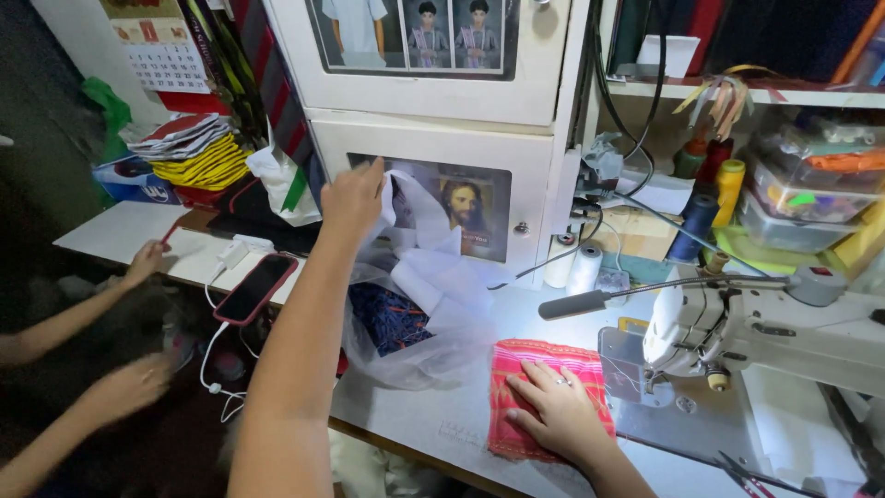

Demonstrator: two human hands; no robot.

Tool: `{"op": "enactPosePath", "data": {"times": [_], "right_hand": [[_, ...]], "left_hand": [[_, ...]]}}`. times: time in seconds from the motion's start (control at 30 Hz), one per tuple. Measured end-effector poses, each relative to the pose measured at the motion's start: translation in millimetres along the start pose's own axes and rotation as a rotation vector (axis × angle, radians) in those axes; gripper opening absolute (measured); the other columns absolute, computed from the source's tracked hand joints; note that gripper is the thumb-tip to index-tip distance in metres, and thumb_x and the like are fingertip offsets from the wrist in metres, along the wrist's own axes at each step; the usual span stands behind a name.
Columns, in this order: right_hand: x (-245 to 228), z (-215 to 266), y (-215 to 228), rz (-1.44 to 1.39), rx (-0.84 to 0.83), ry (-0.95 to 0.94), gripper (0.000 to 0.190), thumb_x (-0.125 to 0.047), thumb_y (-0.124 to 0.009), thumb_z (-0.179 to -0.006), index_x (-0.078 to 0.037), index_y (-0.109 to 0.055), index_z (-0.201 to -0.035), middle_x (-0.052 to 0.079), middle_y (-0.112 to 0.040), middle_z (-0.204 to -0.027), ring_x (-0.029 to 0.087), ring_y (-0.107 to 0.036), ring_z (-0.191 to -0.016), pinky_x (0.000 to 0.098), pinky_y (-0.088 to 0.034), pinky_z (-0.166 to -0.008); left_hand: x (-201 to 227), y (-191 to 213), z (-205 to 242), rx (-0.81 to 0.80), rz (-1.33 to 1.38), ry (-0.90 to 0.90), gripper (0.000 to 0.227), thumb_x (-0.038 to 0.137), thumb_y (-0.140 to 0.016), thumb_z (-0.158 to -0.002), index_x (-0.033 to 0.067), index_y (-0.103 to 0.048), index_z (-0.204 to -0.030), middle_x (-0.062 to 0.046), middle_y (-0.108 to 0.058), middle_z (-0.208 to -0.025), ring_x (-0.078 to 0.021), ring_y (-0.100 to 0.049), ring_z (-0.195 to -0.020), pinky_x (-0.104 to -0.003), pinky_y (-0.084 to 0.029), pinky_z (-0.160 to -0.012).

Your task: The person is sewing a white fabric strip onto a red patterned fabric piece using an industrial sewing machine, then trimming the thread with scissors.

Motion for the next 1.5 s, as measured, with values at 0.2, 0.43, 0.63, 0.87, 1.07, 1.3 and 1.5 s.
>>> {"op": "enactPosePath", "data": {"times": [0.2,0.43,0.63,0.87,1.07,1.3,1.5], "right_hand": [[3,-1,-6,0.004,0.019,0.008,0.062,-0.064,-0.045,-0.098,-0.031,-0.049,-0.151,0.002,-0.036,-0.163,0.024,-0.029,-0.151,0.0581,-0.02,-0.119],[2,-1,-5,0.018,0.01,0.0,0.064,-0.065,-0.043,-0.098,-0.031,-0.047,-0.152,0.003,-0.035,-0.163,0.025,-0.029,-0.151,0.0576,-0.019,-0.12],[2,1,-4,0.002,0.036,0.008,0.062,-0.063,-0.045,-0.098,-0.031,-0.05,-0.15,0.003,-0.037,-0.162,0.025,-0.031,-0.15,0.0577,-0.019,-0.12],[10,0,-12,-0.108,0.148,0.021,0.051,-0.05,-0.048,-0.099,-0.024,-0.061,-0.14,0.001,-0.048,-0.156,0.023,-0.038,-0.147,0.059,-0.025,-0.116],[45,-12,-54,-1.659,0.394,-0.448,0.035,-0.017,-0.043,-0.103,0.007,-0.067,-0.097,0.021,-0.068,-0.084,0.028,-0.062,-0.074,0.0398,-0.054,-0.068],[27,37,1,-1.909,0.077,-0.156,0.041,-0.013,-0.07,-0.085,0.01,-0.064,-0.118,0.028,-0.075,-0.114,0.037,-0.07,-0.091,0.0463,-0.058,-0.076],[62,161,17,-1.251,0.371,-0.081,0.028,-0.021,-0.079,-0.082,0.005,-0.083,-0.091,0.012,-0.079,-0.087,0.024,-0.069,-0.079,0.0408,-0.057,-0.07]], "left_hand": [[18,45,-18,0.656,0.12,-0.187,0.027,0.009,-0.064,-0.1,0.0097,-0.071,-0.126,-0.011,-0.054,-0.091,-0.0389,-0.056,-0.086,-0.051,-0.047,-0.055],[46,109,-33,0.488,0.524,0.039,0.03,0.029,-0.048,-0.109,0.011,-0.046,-0.085,-0.007,-0.053,-0.071,-0.0262,-0.051,-0.064,-0.044,-0.033,-0.058],[62,151,-48,0.497,1.013,0.228,0.032,0.032,-0.047,-0.108,0.015,-0.042,-0.081,0.001,-0.041,-0.076,-0.0133,-0.037,-0.068,-0.036,-0.03,-0.061],[119,186,20,0.06,1.646,-0.208,0.022,0.033,-0.068,-0.095,0.014,-0.061,-0.104,-0.004,-0.068,-0.098,-0.0171,-0.067,-0.083,-0.03,-0.06,-0.074],[195,112,195,-1.04,0.82,-0.249,0.033,0.019,-0.041,-0.107,0.0261,-0.059,-0.134,-0.004,-0.068,-0.137,-0.0217,-0.065,-0.117,-0.038,-0.056,-0.096],[193,-53,271,-0.853,0.771,-0.785,0.032,0.035,-0.056,-0.099,0.0124,-0.076,-0.111,-0.011,-0.074,-0.106,-0.0299,-0.066,-0.103,-0.041,-0.05,-0.09],[154,-84,207,-0.068,0.225,-0.909,0.035,0.038,-0.063,-0.092,0.0166,-0.062,-0.065,-0.005,-0.053,-0.071,-0.0312,-0.054,-0.085,-0.056,-0.042,-0.086]]}}
Point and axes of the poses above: each hand's wrist, its own z-axis away from the middle knuckle, its own y-axis out of the back of the hand, x = y × z, the point moved 1 cm from there along -z, towards the middle knuckle
